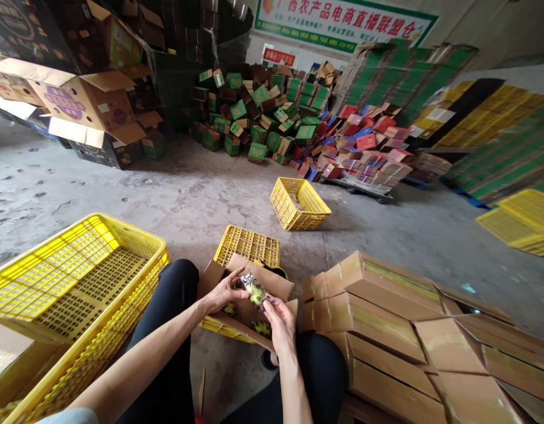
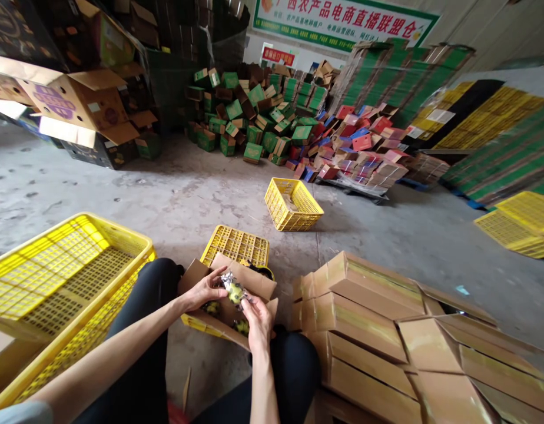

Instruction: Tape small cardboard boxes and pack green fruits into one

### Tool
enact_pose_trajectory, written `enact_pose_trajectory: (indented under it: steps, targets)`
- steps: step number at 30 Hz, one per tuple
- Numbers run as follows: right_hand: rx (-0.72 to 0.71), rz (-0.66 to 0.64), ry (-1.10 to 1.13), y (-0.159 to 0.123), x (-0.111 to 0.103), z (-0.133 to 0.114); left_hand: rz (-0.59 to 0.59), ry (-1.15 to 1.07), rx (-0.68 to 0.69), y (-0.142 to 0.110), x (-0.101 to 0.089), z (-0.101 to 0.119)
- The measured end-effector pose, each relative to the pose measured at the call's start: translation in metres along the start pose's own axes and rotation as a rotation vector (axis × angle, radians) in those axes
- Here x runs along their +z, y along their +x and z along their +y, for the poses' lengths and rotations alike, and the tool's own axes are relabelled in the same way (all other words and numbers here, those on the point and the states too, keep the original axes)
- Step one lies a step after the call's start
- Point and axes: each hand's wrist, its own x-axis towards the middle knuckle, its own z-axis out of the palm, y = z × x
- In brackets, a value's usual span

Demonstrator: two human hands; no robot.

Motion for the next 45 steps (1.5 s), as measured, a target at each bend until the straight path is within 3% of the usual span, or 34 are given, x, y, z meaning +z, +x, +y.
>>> enact_pose_trajectory:
  steps: [4, 7, 11, 17, 26, 36, 45]
  targets:
    - [-0.096, 0.045, -0.014, 0.007, -0.002, 0.008, -0.040, -0.020, -0.143, -0.001, -0.002, 0.001]
    - [-0.193, -0.011, -0.101, 0.007, -0.001, 0.008, -0.146, -0.041, -0.197, -0.004, -0.001, 0.003]
    - [-0.270, -0.199, -0.277, -0.002, 0.006, -0.002, -0.225, -0.024, -0.161, -0.008, 0.003, 0.006]
    - [-0.234, -0.344, -0.326, -0.014, 0.011, -0.018, -0.175, -0.015, -0.092, -0.006, 0.004, 0.006]
    - [-0.138, -0.113, -0.129, 0.001, 0.001, 0.003, -0.252, -0.007, -0.100, -0.006, -0.001, 0.002]
    - [-0.142, -0.159, -0.155, 0.006, -0.001, 0.016, -0.295, -0.072, -0.085, -0.006, 0.000, 0.003]
    - [-0.146, -0.181, -0.117, 0.005, 0.003, 0.018, -0.297, 0.030, -0.022, -0.003, -0.001, 0.001]
